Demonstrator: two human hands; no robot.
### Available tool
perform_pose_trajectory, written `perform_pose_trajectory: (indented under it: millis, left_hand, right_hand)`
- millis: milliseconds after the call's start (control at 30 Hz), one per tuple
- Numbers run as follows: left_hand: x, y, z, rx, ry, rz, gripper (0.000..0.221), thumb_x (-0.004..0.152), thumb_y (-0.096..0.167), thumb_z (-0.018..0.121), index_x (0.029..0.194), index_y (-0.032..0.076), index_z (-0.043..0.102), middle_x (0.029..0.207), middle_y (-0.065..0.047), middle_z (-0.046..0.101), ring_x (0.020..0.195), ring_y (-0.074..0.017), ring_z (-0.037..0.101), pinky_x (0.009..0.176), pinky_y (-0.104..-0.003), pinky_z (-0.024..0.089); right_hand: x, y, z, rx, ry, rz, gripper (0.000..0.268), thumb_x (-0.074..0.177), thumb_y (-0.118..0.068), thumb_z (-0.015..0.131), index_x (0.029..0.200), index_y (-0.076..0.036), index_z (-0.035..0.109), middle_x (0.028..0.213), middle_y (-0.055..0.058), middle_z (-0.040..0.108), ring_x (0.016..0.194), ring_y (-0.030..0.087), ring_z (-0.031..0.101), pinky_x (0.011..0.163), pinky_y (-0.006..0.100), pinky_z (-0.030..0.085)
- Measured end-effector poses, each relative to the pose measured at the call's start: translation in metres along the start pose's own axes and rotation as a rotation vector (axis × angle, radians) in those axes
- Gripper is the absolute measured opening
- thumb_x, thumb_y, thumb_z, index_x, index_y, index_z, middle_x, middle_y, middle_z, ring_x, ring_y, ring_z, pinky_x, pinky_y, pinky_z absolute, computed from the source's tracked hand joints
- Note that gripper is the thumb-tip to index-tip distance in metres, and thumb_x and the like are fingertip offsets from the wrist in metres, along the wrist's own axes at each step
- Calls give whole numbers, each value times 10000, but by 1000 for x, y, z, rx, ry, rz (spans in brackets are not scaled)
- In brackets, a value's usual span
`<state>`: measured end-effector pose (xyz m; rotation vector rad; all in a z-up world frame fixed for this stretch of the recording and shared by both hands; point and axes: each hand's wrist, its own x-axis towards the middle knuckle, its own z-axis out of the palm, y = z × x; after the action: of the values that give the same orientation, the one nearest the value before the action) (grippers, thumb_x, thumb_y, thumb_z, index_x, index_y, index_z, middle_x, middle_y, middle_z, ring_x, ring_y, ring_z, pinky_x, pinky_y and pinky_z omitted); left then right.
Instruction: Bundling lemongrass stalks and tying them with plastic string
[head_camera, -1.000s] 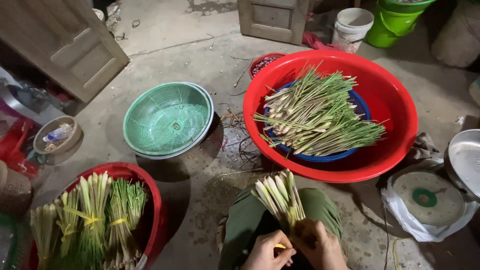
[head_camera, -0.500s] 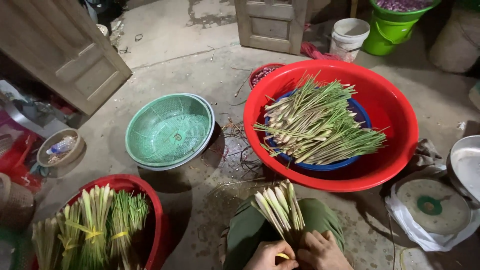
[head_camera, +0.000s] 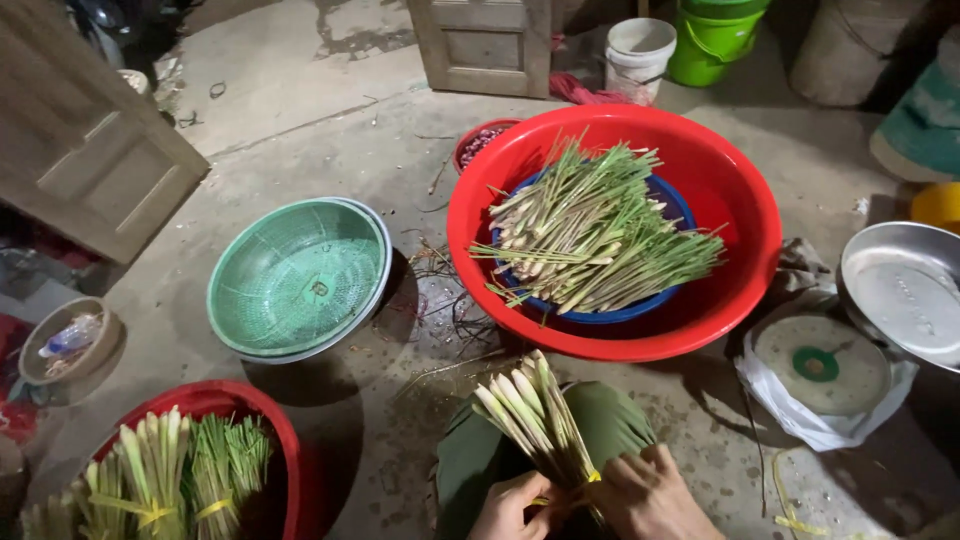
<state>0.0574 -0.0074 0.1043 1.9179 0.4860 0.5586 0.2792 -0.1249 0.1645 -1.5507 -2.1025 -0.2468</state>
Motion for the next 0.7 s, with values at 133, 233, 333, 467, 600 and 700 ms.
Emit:
perform_pose_trajectory:
  millis: [133, 233, 333, 467, 600, 700]
  left_hand:
    - [-1, 12, -13, 460, -56, 189, 181, 831, 101, 758, 985, 100, 663, 846, -54, 665, 702, -242, 667, 611, -342, 552]
    - [3, 44, -26, 635, -111, 354, 174, 868, 151, 814, 831, 80, 659, 852, -45, 549, 685, -199, 582, 585, -323, 531]
    - [10, 62, -39, 311, -223, 292, 223, 930, 91, 736, 785, 34, 577, 1119, -101, 569, 766, -217, 572, 689, -334, 503]
    - [3, 47, -30, -473, -432, -52, 256, 1024, 34, 513, 1228, 35, 668, 1077, -49, 651, 769, -122, 500, 736, -255, 404]
    - [-2, 48, -23, -860, -317, -284, 243, 1110, 130, 469, 926, 104, 625, 1194, 0, 690, 737, -13, 438, 680, -160, 345]
    - [-4, 18, -10, -684, -364, -199, 204, 1190, 228, 480, 1084, 194, 652, 1018, 82, 623, 909, -30, 522, 866, -180, 428]
  right_hand:
    - [21, 12, -36, 269, -255, 120, 107, 851, -270, 764, 787, -204, 709, 779, -21, 600, 695, 158, 555, 773, 361, 368]
    - [29, 29, -34, 642, -355, 239, 86, 878, -202, 764, 798, -170, 759, 760, -37, 685, 617, 128, 561, 644, 296, 420]
    - [10, 50, -9, 729, -353, 497, 115, 880, -206, 751, 809, -118, 775, 726, -32, 705, 559, 113, 564, 522, 274, 485]
    - [-38, 68, 28, 1354, -254, 793, 211, 952, -85, 634, 788, 41, 676, 791, 81, 618, 675, 187, 548, 602, 333, 456]
    - [-75, 86, 99, 1826, -212, 862, 264, 968, -96, 576, 872, 127, 679, 801, 317, 785, 412, 173, 421, 386, 302, 305]
    - [-78, 99, 125, 1893, 61, 291, 278, 1031, -88, 421, 829, 31, 571, 752, 186, 617, 638, 241, 570, 557, 320, 474]
